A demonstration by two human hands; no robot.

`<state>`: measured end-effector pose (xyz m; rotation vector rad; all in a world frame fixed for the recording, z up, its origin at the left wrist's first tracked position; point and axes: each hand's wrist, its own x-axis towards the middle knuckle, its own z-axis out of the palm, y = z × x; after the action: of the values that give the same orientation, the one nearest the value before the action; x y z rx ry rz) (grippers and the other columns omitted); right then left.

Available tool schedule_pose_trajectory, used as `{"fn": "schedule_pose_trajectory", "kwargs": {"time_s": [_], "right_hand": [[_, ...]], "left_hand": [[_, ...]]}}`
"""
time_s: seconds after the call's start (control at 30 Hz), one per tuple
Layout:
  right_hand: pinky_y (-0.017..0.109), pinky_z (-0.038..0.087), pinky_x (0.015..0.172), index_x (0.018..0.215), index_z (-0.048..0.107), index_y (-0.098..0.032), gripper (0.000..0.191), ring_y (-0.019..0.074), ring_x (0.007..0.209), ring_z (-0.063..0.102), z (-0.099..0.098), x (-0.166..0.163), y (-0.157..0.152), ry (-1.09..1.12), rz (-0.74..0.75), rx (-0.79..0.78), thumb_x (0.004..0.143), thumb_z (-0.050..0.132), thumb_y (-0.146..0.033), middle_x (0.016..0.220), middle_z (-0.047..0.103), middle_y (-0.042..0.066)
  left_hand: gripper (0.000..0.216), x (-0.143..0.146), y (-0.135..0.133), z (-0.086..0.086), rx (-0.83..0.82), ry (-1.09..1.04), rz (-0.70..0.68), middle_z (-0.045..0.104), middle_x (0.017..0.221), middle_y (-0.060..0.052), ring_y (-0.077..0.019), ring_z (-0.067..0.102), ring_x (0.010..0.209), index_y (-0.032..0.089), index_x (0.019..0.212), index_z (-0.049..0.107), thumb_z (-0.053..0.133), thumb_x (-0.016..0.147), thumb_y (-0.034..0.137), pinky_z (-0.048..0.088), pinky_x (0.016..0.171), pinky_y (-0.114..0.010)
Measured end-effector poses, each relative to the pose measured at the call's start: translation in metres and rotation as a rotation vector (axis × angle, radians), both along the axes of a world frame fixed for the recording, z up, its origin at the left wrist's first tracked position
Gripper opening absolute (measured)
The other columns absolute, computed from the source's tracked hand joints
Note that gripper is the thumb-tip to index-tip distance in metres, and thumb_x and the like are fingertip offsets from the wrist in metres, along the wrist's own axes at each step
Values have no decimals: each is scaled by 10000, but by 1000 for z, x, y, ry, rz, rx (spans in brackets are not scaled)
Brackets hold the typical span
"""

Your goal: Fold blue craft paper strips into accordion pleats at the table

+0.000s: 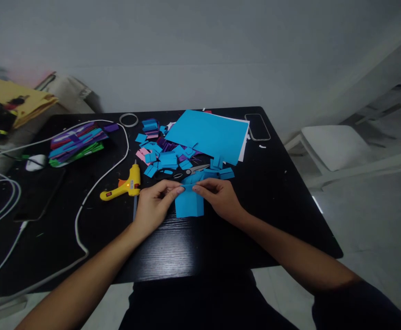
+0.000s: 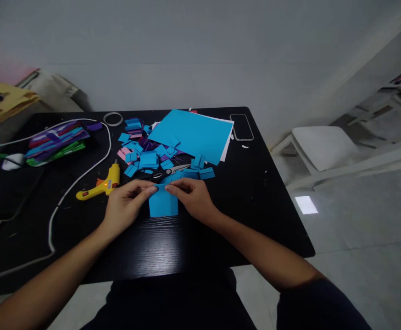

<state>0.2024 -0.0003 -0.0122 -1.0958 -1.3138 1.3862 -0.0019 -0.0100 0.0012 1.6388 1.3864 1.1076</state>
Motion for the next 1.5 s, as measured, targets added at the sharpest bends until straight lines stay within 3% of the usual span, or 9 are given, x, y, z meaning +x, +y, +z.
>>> {"fn": "schedule_pose_trajectory", "kwargs": {"time_s": [0.17,0.4,0.6,0.8,0.9,1.03,1.27,1.5], "right_hand": [[298,558,690,803,768,-199,194,163,720,681,2,0,1,-37,-7,-28,825,784,-392,781,756,9],[275,507,655,801,744,-195,214,151,695,635,4,2,2,-39,2,17,868,732,-398,753,711,5],[275,511,687,811,750,-194,183,157,722,653,5,0,-4,-85,99,45,899,688,-341,777,723,8],[299,550,733,905,719,-197,169,198,810,706,0,-1,-5,-129,60,31,834,760,-344,857,746,20],[328,563,808,947,692,-206,203,222,907,724,-1,-1,-4,-126,11,42,809,783,-325,948,754,31],[369,567,866,975,706,-216,207,239,945,734,-1,0,-3,-128,6,48,813,784,-319,979,769,38],[364,582,828,1142,740,-251,313,235,936,745,0,3,-4,-126,20,78,837,787,-304,1002,782,37],[389,564,935,1116,771,-284,285,239,1045,725,-4,4,-3,-123,12,119,833,802,-295,1094,784,22]], "left_hand": [[212,-1,1,-1,-27,-25,25,717,712,-6,-125,587,610,178,893,776,744,862,385,458,568,-219],[158,0,-1,-1,-112,19,-230,642,681,18,-114,599,624,171,893,680,667,920,326,465,591,-208],[199,2,-3,-1,-62,-8,-216,682,734,-9,-136,639,673,173,919,714,659,947,362,522,651,-241],[198,0,-2,-3,-34,-4,-142,685,745,-2,-123,632,660,181,898,711,647,962,357,527,633,-223],[169,0,-2,-6,-46,-51,-87,693,763,4,-120,643,667,188,996,701,677,944,347,536,632,-213],[239,-1,-1,-10,-78,-69,-135,737,886,-10,-135,704,769,218,1152,679,694,938,324,572,697,-224],[212,-1,-1,-9,1,-13,-127,777,955,-42,-156,726,793,207,1109,736,708,926,311,602,726,-252],[252,-1,-2,-9,46,4,-129,779,958,-51,-163,730,799,209,1154,740,713,923,305,610,744,-269]]}}
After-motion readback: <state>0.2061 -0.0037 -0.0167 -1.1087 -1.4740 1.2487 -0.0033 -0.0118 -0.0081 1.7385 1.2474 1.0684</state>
